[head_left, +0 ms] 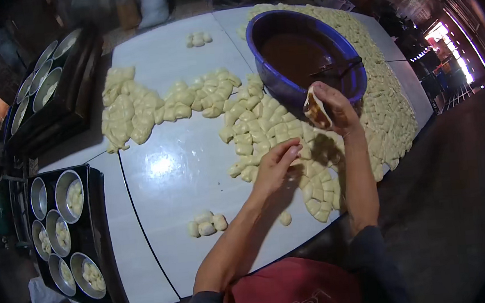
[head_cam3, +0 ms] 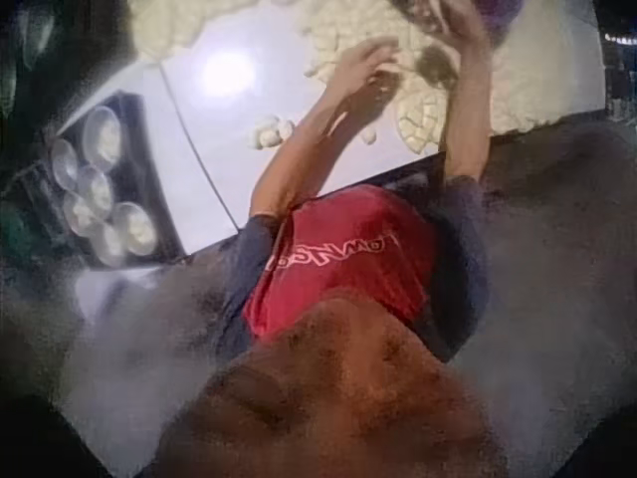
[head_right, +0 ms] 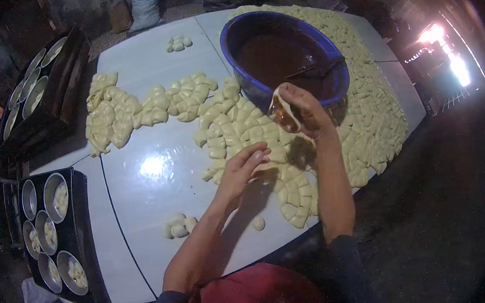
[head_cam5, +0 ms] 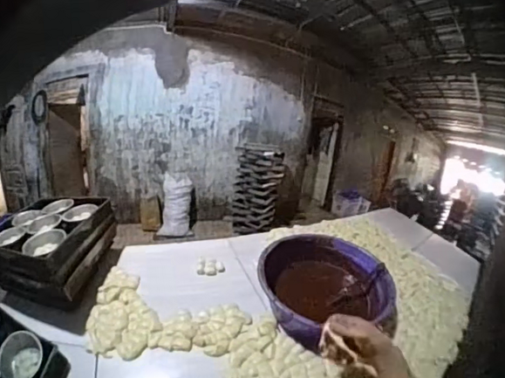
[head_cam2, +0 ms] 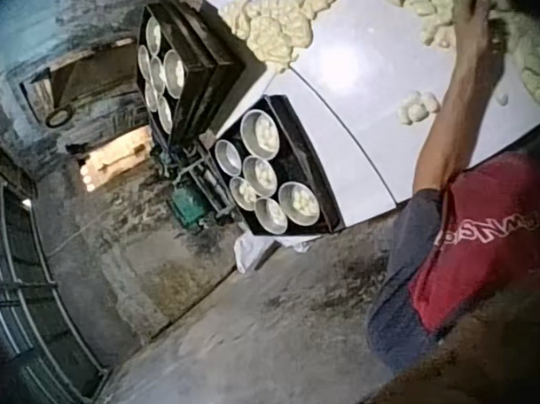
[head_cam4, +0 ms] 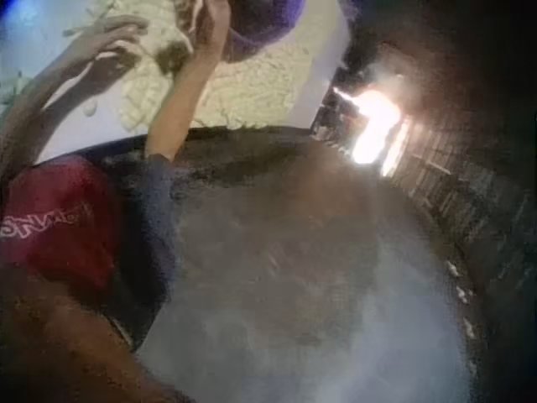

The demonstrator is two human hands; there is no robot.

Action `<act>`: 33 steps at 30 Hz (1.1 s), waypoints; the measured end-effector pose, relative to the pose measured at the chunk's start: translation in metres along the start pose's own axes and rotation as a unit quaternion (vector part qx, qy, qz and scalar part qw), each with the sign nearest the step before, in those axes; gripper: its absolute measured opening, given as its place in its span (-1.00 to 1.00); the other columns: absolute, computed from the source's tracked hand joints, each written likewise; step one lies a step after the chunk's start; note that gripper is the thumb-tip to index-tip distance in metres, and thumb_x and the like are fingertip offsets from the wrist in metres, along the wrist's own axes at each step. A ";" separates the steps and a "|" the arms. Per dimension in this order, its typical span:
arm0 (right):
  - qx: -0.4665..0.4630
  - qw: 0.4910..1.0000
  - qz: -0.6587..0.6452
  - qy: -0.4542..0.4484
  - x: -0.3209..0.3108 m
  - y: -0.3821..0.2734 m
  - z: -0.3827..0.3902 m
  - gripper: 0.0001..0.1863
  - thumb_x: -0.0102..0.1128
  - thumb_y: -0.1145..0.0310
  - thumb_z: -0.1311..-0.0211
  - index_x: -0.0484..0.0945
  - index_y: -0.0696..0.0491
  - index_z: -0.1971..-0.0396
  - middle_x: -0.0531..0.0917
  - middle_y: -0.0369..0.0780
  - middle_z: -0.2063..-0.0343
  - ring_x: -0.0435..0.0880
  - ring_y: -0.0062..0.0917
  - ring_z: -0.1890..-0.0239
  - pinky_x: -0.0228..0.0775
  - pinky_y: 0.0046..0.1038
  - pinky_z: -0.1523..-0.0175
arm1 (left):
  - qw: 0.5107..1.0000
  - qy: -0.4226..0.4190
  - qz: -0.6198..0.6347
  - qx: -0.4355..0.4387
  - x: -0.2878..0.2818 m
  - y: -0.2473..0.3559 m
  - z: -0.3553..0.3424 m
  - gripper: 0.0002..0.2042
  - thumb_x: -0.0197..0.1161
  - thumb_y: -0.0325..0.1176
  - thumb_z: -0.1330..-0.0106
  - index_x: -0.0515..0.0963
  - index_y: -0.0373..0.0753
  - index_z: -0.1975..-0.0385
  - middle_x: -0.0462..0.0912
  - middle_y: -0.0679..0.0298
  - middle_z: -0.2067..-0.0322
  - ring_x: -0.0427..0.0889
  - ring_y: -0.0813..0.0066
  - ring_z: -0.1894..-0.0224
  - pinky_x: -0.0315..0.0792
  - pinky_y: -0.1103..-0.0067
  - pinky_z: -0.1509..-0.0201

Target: The person prepares bread by taking small pieces of dough, flattening them, adding a chocolate-like filling from a bowl, folding the dough to enclose the filling, and placing the filled rolls into small metal baking pans.

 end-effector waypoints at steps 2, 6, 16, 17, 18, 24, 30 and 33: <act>-0.034 0.996 -0.067 0.042 0.023 0.028 0.009 -0.87 0.19 0.29 -0.35 0.53 0.00 0.22 0.64 -0.32 0.38 0.66 -0.66 0.37 0.53 -0.61 0.27 | 0.996 0.029 0.086 0.006 0.011 -0.002 -0.002 -0.59 0.13 -0.11 -0.47 0.47 -0.23 -0.17 0.59 0.31 -0.06 0.54 0.52 -0.01 0.47 0.52 -0.04; -0.001 0.988 -0.138 0.070 0.051 0.061 0.027 -0.85 0.17 0.27 -0.37 0.52 0.00 0.19 0.62 -0.34 0.35 0.65 -0.68 0.35 0.52 -0.62 0.32 | 0.974 0.013 0.221 -0.047 -0.001 -0.019 0.003 -0.62 0.14 -0.12 -0.47 0.51 -0.24 -0.11 0.60 0.32 -0.05 0.55 0.51 0.06 0.50 0.49 -0.03; 0.032 0.996 -0.086 0.018 0.067 0.095 0.052 -0.67 0.12 0.28 -0.34 0.43 0.15 0.02 0.64 -0.21 0.22 0.68 -0.55 0.16 0.59 -0.52 0.09 | 0.953 0.179 0.245 0.021 -0.046 -0.018 0.029 -0.79 0.23 -0.27 -0.41 0.52 -0.26 0.11 0.64 0.23 0.24 0.65 0.42 0.27 0.59 0.49 0.15; 0.035 0.997 -0.066 -0.022 0.072 0.097 0.055 -0.54 0.28 0.37 -0.19 0.41 0.15 -0.07 0.57 -0.17 0.02 0.62 -0.46 -0.01 0.54 -0.45 -0.08 | 0.948 0.177 0.257 0.070 -0.054 -0.022 0.027 -0.77 0.24 -0.30 -0.40 0.51 -0.29 0.07 0.65 0.22 0.28 0.66 0.45 0.30 0.59 0.53 0.17; 0.037 0.997 -0.066 -0.026 0.079 0.101 0.060 -0.54 0.28 0.37 -0.19 0.41 0.15 -0.07 0.57 -0.17 0.02 0.62 -0.46 -0.01 0.54 -0.45 -0.08 | 0.947 0.181 0.257 0.073 -0.061 -0.026 0.027 -0.77 0.24 -0.30 -0.40 0.51 -0.29 0.07 0.65 0.22 0.28 0.66 0.45 0.30 0.59 0.53 0.17; -0.210 0.891 0.397 0.059 0.118 0.110 0.066 -0.40 0.40 0.51 -0.07 0.45 0.13 -0.17 0.36 -0.10 -0.18 0.56 -0.34 -0.06 0.54 -0.42 -0.08 | 0.964 0.227 0.020 0.135 -0.066 -0.013 0.035 -0.73 0.25 -0.33 -0.39 0.58 -0.38 0.04 0.65 0.13 0.09 0.66 0.55 0.24 0.60 0.62 0.18; -0.288 0.867 0.397 0.090 0.120 0.120 0.064 -0.74 0.24 0.53 -0.25 0.62 0.16 0.06 0.59 -0.16 0.20 0.63 -0.47 0.23 0.50 -0.48 0.16 | 0.938 0.258 -0.065 0.222 -0.057 -0.004 0.039 -0.70 0.32 -0.42 -0.33 0.59 -0.42 0.00 0.69 0.22 0.17 0.64 0.61 0.23 0.50 0.74 0.32; -0.171 0.941 0.278 0.090 0.128 0.120 0.065 -0.81 0.23 0.46 -0.29 0.63 0.16 0.13 0.62 -0.26 0.38 0.62 -0.59 0.35 0.45 -0.56 0.28 | 0.967 0.203 -0.026 0.153 -0.064 0.002 0.037 -0.69 0.33 -0.38 -0.33 0.59 -0.41 0.00 0.70 0.23 0.21 0.65 0.61 0.23 0.54 0.66 0.30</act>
Point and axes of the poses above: each hand's wrist, its own z-axis away from the middle knuckle, its own x-axis out of the palm, y = z × x, the point moved 1 cm from there along -z, towards the middle knuckle
